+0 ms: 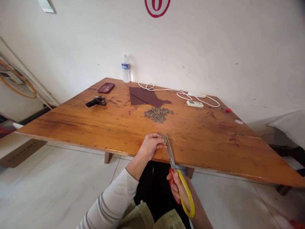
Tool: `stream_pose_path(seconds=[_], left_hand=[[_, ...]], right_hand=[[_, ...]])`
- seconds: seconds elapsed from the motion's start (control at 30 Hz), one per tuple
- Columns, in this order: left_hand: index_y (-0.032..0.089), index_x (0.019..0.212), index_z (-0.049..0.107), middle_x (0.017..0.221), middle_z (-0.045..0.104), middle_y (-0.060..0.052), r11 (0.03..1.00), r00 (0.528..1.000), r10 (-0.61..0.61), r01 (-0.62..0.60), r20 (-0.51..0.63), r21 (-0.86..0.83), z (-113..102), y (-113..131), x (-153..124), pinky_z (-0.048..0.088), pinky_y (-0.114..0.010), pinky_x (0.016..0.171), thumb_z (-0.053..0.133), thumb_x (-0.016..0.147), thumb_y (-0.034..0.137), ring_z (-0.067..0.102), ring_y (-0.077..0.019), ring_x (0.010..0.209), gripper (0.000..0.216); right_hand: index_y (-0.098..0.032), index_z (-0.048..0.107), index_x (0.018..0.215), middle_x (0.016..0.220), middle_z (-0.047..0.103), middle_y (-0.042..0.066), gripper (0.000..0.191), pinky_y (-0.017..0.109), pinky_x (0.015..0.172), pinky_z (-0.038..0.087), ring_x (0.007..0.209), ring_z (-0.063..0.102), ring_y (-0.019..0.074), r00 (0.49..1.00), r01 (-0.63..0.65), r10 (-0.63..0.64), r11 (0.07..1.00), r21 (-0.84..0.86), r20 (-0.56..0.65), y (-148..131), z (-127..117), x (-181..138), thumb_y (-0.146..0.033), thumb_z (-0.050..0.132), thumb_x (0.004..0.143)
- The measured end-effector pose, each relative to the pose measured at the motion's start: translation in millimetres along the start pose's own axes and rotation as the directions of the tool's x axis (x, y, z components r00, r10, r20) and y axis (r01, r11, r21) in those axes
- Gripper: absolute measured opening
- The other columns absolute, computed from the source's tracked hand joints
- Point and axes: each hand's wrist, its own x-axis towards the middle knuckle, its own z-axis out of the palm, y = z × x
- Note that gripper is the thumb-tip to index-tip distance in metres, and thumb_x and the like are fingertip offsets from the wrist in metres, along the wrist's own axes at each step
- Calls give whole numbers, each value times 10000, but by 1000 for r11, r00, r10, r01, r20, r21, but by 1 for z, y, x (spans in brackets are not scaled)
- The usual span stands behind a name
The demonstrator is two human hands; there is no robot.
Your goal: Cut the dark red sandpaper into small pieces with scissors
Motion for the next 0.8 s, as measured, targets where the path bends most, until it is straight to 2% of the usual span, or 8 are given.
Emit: stream_pose_path(seconds=[0.2, 0.5, 0.8], left_hand=[[116, 559, 606, 576, 619, -27, 1000, 1000, 5, -5, -15, -4, 1, 1, -1, 579, -278, 560, 716, 629, 54, 619, -130, 526, 144], [111, 549, 611, 588, 620, -28, 1000, 1000, 8, -8, -9, 13, 2, 0, -1, 580, -287, 596, 764, 619, 56, 600, -119, 550, 177], [114, 520, 598, 560, 605, -16, 1000, 1000, 17, -17, -19, 18, 5, 2, -4, 574, -268, 569, 703, 599, 7, 585, -110, 524, 169]], right_hand=[[-201, 554, 738, 422, 374, -127, 673, 162, 259, 267, 305, 272, 37, 999, 43, -44, 999, -17, -26, -4, 7, -7, -858, 658, 640], [-140, 659, 889, 508, 415, -98, 738, 169, 329, 269, 358, 315, 40, 988, 144, -144, 989, 8, -65, -4, 12, -9, -846, 648, 673], [-157, 626, 824, 480, 357, -129, 708, 148, 311, 230, 355, 256, 24, 994, 70, -74, 996, -50, -82, -5, 5, -8, -842, 672, 647]])
